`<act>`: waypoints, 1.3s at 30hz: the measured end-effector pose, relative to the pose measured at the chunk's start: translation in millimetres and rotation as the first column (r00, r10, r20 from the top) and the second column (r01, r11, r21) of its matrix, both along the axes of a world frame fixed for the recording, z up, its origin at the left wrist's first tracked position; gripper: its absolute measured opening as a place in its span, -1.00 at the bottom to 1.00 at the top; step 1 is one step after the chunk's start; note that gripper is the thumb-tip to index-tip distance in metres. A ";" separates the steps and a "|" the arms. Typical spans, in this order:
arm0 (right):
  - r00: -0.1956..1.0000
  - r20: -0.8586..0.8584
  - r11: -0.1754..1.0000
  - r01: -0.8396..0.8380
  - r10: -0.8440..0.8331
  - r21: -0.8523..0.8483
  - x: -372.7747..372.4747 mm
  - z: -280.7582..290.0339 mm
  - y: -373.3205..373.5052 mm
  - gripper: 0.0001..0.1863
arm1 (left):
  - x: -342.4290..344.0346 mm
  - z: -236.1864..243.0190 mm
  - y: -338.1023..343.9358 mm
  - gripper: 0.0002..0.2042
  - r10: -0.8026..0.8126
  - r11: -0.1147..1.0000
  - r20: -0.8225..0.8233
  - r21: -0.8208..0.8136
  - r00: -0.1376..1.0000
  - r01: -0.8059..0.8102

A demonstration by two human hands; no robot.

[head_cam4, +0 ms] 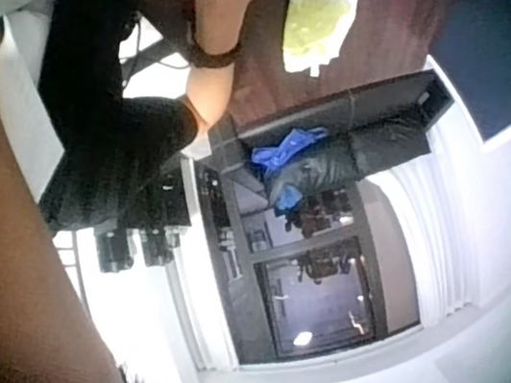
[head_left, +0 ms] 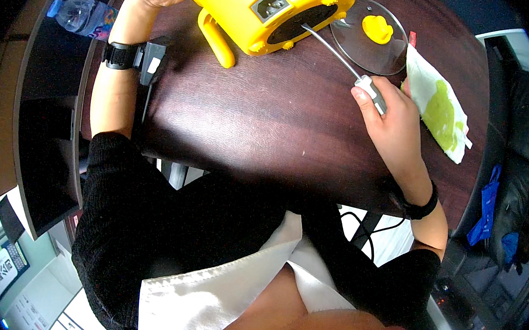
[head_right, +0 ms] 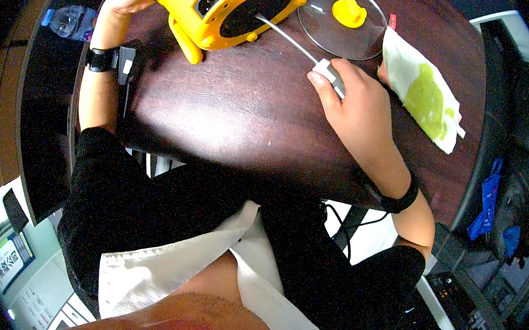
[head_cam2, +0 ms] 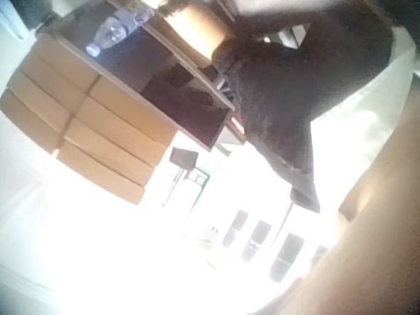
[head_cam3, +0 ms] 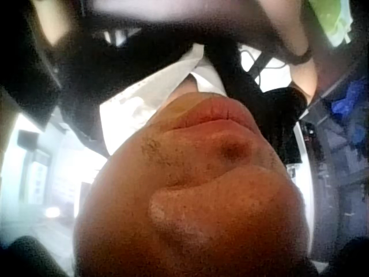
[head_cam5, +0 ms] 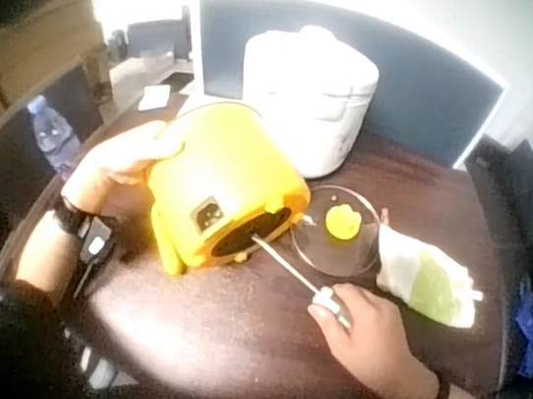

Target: The person uses a screwdriver to remove screws from the bottom of a yellow electric kettle. They then lift the kettle to reveal the inner pot and open a white rice cooker.

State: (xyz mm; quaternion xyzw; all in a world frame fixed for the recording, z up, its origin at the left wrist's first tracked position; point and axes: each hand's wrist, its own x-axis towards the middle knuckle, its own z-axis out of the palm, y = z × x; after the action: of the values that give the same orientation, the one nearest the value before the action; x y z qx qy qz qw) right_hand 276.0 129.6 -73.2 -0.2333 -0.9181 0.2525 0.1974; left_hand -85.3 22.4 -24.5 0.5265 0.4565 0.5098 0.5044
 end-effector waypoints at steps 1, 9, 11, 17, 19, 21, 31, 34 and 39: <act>1.000 0.006 1.000 -0.010 0.010 -0.017 -0.1 0.6 0.2 -0.72 | -0.7 0.4 -1.4 -0.41 0.019 1.000 -0.007 -0.016 1.000 -0.019; 0.989 0.089 0.888 -0.067 0.119 -0.454 1.3 -8.8 8.9 -0.64 | 4.0 0.5 0.0 -0.42 0.026 0.999 0.059 -0.022 0.998 -0.024; 0.992 0.055 0.300 0.020 0.109 -0.954 -0.1 1.5 7.6 -0.60 | 5.1 0.7 0.3 -0.41 0.029 0.999 0.067 -0.020 0.997 -0.028; 0.990 -0.043 -0.306 0.001 0.137 -0.952 1.6 -0.1 8.1 -0.58 | -2.0 -2.2 -2.2 -0.38 0.053 0.998 0.001 -0.025 0.999 -0.053; 0.990 0.064 0.112 0.050 0.122 -0.992 3.2 4.2 4.9 -0.58 | -0.2 -1.4 -1.7 -0.37 0.050 0.999 -0.010 -0.002 0.999 -0.050; 0.991 0.086 0.613 0.003 0.106 -0.790 7.7 0.3 7.4 -0.63 | 12.1 1.6 -0.5 -0.36 0.056 0.998 0.000 0.038 0.998 -0.056; 0.999 0.007 0.983 -0.037 0.039 -0.181 1.4 -0.1 -1.0 -0.70 | 3.9 -0.4 -0.2 -0.35 0.035 0.999 0.011 0.001 0.999 -0.035; 1.000 -0.010 0.991 -0.016 0.015 -0.133 -1.4 -0.9 -1.9 -0.66 | 7.7 2.2 1.4 -0.36 0.023 1.000 0.030 0.007 0.999 -0.023; 0.999 -0.007 0.943 0.032 -0.031 0.332 -0.7 4.3 -1.4 -0.66 | 8.1 2.5 -0.2 -0.35 0.046 0.999 0.041 -0.015 0.998 -0.045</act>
State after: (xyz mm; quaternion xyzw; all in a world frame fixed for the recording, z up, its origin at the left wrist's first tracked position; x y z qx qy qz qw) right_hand 275.4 128.2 -69.0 -0.2112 -0.9435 0.0911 0.2385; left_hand -77.2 22.2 -22.0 0.5020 0.4614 0.5286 0.5056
